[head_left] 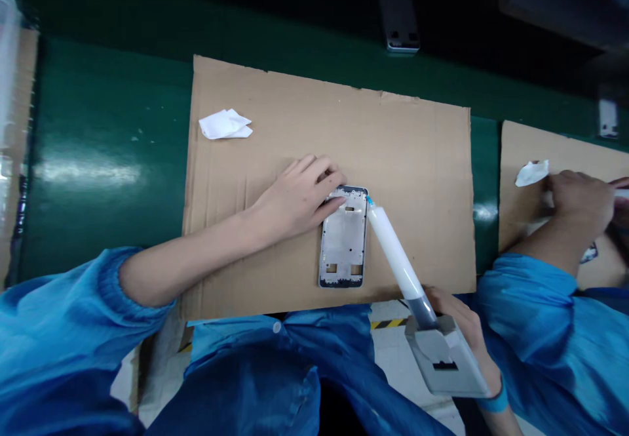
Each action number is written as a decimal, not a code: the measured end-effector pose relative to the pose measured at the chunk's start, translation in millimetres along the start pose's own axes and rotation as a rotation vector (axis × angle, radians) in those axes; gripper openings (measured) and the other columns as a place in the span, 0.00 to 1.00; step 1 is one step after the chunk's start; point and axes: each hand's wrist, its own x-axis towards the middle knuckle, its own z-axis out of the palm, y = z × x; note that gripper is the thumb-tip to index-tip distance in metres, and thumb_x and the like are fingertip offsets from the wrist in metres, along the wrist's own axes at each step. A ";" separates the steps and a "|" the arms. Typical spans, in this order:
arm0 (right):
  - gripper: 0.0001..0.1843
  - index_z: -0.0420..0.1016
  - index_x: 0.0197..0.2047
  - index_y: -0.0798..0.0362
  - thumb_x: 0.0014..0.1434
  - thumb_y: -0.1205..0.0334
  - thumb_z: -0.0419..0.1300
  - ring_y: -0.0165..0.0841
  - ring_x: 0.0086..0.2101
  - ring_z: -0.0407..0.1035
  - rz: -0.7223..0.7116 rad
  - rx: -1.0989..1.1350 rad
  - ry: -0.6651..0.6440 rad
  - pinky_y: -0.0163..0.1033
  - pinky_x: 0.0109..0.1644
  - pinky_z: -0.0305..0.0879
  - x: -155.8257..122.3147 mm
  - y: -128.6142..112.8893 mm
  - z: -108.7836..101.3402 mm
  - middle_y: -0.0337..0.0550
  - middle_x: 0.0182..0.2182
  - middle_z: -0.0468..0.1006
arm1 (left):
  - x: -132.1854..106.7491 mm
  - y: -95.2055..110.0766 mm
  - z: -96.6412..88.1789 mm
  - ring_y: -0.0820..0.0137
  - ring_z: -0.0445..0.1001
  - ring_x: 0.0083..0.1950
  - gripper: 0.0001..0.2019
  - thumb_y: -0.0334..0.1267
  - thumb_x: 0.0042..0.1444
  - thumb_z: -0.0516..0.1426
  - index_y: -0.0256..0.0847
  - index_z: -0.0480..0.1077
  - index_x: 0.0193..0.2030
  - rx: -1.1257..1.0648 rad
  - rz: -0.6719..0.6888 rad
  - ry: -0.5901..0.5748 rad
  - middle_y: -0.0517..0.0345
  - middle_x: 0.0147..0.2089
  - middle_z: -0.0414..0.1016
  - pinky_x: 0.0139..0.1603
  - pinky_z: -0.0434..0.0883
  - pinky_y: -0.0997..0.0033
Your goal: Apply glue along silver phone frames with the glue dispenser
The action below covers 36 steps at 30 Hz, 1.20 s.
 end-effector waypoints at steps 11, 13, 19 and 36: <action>0.04 0.73 0.49 0.48 0.80 0.65 0.60 0.35 0.31 0.74 -0.041 -0.097 -0.035 0.42 0.33 0.73 14.1 8.5 -0.4 0.40 0.34 0.76 | 0.6 1.5 2.7 0.54 0.78 0.58 0.16 0.42 0.90 0.53 0.37 0.79 0.63 0.063 -0.015 0.108 0.41 0.59 0.82 0.65 0.81 0.52; 0.03 0.74 0.48 0.49 0.79 0.65 0.61 0.36 0.31 0.75 -0.046 -0.103 -0.041 0.42 0.34 0.73 16.6 11.3 0.5 0.41 0.34 0.77 | 0.6 2.0 2.6 0.54 0.78 0.58 0.16 0.42 0.90 0.53 0.36 0.79 0.63 0.064 -0.018 0.108 0.40 0.59 0.82 0.65 0.81 0.51; 0.04 0.73 0.48 0.49 0.79 0.65 0.61 0.35 0.32 0.76 -0.048 -0.110 -0.041 0.41 0.37 0.76 14.9 13.2 1.0 0.40 0.34 0.78 | 0.4 1.5 3.0 0.53 0.78 0.59 0.14 0.41 0.89 0.55 0.38 0.80 0.65 0.031 -0.050 0.080 0.41 0.61 0.81 0.65 0.81 0.50; 0.03 0.75 0.46 0.50 0.77 0.64 0.64 0.36 0.32 0.76 -0.014 -0.082 -0.070 0.42 0.37 0.74 18.3 13.4 -0.9 0.40 0.34 0.78 | 0.4 2.7 3.3 0.51 0.78 0.59 0.15 0.41 0.89 0.53 0.36 0.79 0.64 0.058 -0.052 0.088 0.39 0.61 0.81 0.66 0.80 0.47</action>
